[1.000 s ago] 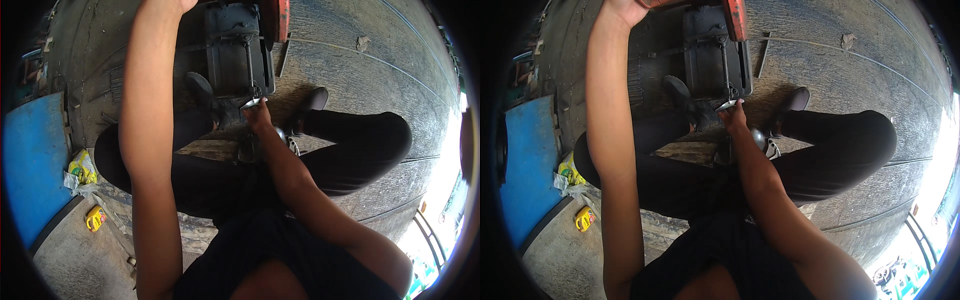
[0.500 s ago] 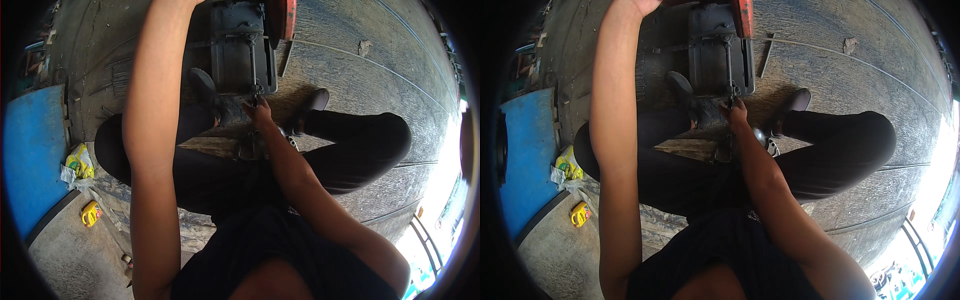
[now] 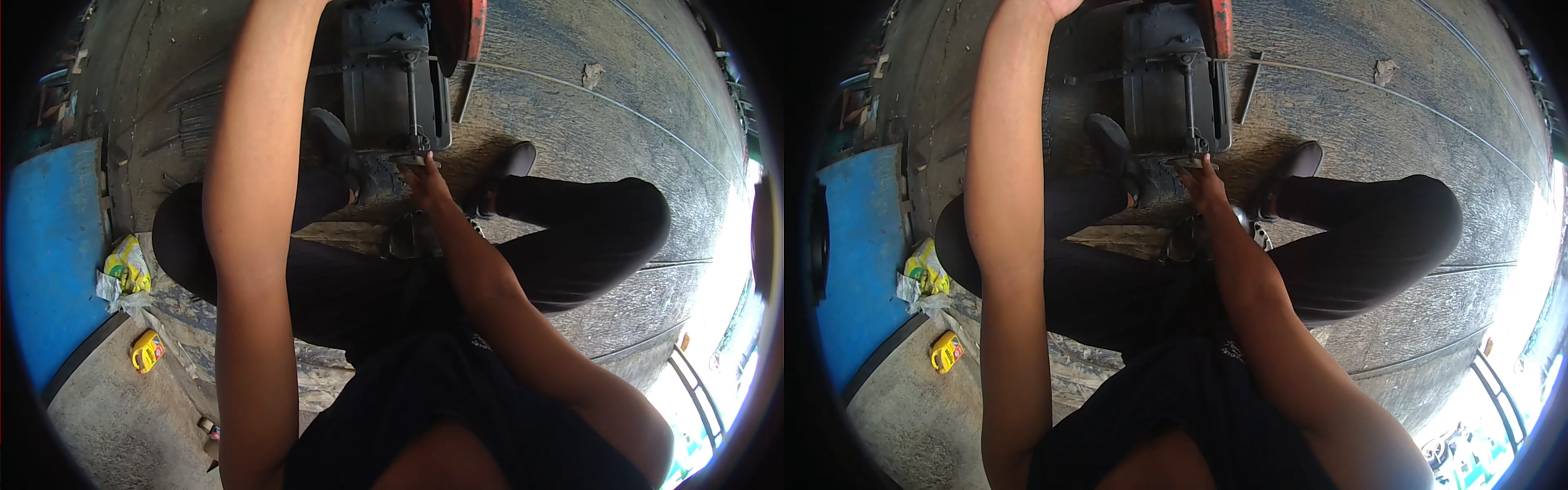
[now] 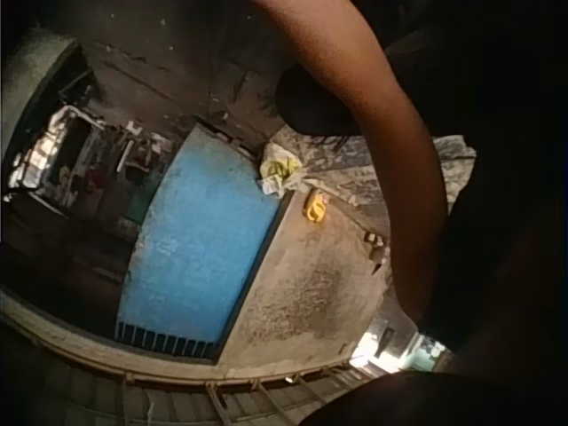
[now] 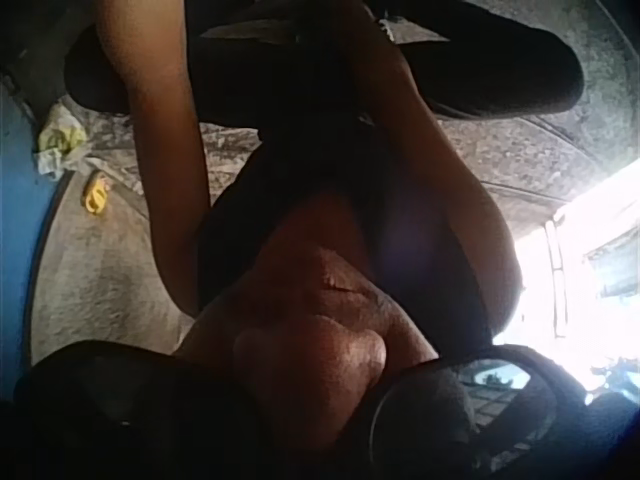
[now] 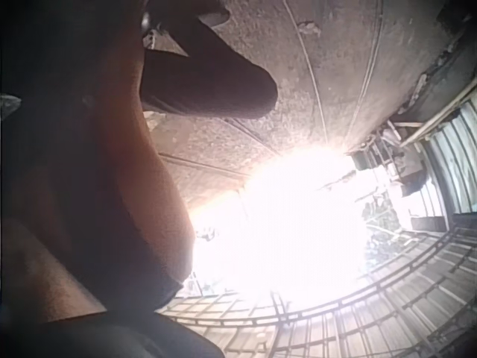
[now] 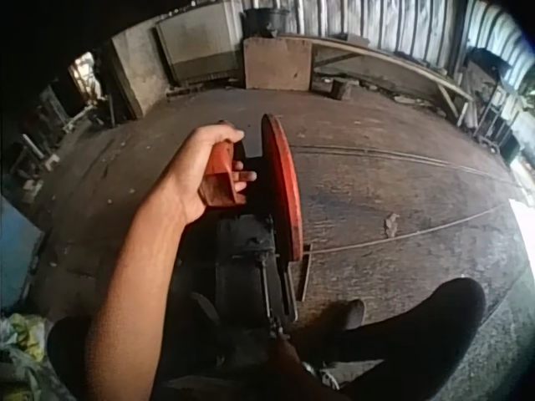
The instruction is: Cutting thin metal rods to size using a power chop saw.
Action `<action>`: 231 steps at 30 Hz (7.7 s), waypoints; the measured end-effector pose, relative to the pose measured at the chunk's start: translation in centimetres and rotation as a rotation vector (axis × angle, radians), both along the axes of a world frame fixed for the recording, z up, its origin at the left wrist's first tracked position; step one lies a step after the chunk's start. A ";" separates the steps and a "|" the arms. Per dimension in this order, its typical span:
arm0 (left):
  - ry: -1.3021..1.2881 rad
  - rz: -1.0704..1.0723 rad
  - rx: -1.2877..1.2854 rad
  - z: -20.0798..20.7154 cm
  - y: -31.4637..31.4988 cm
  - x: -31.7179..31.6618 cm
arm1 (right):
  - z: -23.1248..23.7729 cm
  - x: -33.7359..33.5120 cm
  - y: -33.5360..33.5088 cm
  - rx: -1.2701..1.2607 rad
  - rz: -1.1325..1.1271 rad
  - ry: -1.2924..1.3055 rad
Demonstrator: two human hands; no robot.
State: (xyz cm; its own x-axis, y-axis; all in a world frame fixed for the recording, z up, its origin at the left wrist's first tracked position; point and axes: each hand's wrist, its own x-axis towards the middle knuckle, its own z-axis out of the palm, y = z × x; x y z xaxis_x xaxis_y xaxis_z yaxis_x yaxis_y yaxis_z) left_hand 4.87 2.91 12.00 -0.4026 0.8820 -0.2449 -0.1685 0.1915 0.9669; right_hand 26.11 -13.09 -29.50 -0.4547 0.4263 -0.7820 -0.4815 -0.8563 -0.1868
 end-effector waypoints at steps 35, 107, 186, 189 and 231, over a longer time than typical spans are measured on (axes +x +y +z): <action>-0.021 -0.054 0.054 1.1 0.5 0.7 | -6.9 -1.7 6.8 0.047 0.688 -1.153; 0.035 0.088 0.279 -14.0 -10.9 6.1 | 24.2 -4.6 14.9 2.157 -0.032 -0.960; 0.058 0.072 0.211 -15.2 -11.4 6.0 | 24.1 -4.5 14.3 2.056 0.063 -1.025; 0.040 0.077 0.226 -15.2 -11.4 6.1 | 24.0 -4.4 14.3 2.196 0.023 -1.106; 0.092 0.043 0.245 -15.8 -11.7 6.2 | 23.9 -4.4 13.6 2.021 0.176 -1.119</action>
